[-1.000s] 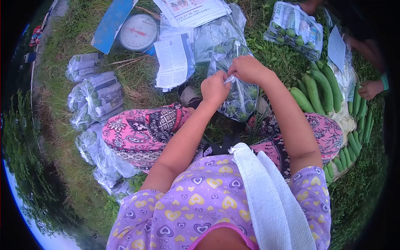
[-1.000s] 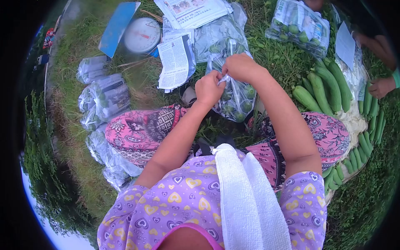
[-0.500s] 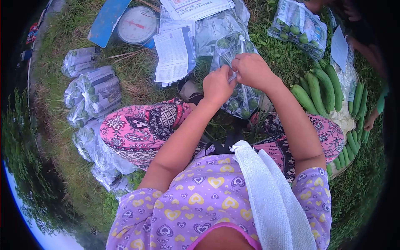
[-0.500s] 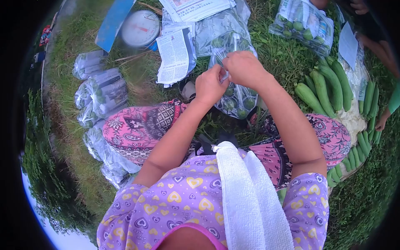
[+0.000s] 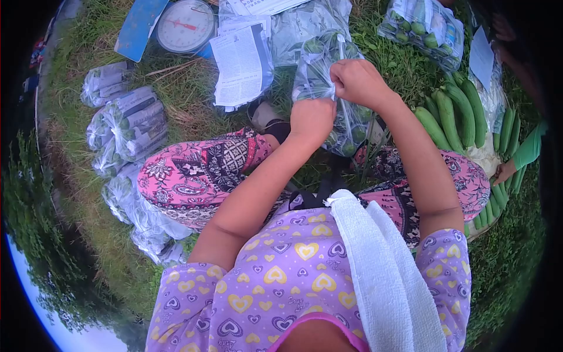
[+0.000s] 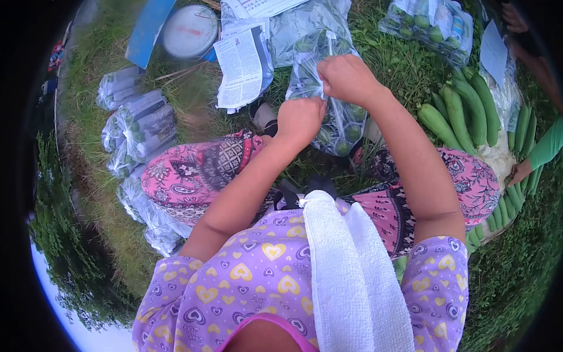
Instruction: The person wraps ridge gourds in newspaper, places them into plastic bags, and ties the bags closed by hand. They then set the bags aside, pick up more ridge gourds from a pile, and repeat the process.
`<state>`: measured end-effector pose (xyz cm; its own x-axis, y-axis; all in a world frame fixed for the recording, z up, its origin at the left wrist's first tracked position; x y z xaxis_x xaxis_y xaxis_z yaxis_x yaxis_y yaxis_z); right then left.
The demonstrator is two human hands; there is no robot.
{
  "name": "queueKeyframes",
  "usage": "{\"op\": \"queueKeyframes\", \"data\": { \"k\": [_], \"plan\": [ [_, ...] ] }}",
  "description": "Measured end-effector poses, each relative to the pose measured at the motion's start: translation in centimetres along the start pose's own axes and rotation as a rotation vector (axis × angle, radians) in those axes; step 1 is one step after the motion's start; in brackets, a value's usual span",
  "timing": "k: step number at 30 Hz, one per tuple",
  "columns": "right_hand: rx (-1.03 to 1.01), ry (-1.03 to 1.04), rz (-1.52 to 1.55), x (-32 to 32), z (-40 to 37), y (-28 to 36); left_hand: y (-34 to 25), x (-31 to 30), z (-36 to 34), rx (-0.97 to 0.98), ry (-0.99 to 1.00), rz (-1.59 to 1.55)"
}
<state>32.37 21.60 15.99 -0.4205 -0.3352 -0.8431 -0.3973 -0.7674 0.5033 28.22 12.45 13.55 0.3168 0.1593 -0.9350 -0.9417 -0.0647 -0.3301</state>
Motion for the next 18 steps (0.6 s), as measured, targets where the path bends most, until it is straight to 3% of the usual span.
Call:
{"op": "queueKeyframes", "data": {
  "k": [10,15,18],
  "plan": [
    [0.016,0.009,-0.001,0.5,-0.2,-0.8,-0.2,0.3,-0.9,0.071,-0.023,0.007],
    [0.067,0.14,0.033,0.4,0.6,-1.0,0.6,-0.7,-1.4,-0.081,-0.04,-0.152],
    [0.131,0.067,0.326,-1.9,1.0,-1.0,0.4,-4.0,-0.8,-0.095,-0.267,-0.283]
  ]
}}
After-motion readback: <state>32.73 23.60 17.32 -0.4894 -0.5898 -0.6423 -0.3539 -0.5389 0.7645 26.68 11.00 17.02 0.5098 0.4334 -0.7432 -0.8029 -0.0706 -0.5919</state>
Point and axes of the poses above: each hand's wrist, its own z-axis towards the middle knuckle, its own x-axis out of the palm, y = z × x, the point moved 8 cm from there along z, towards the middle knuckle, and after that the axes turned 9 degrees about -y, right-handed, at the moved point
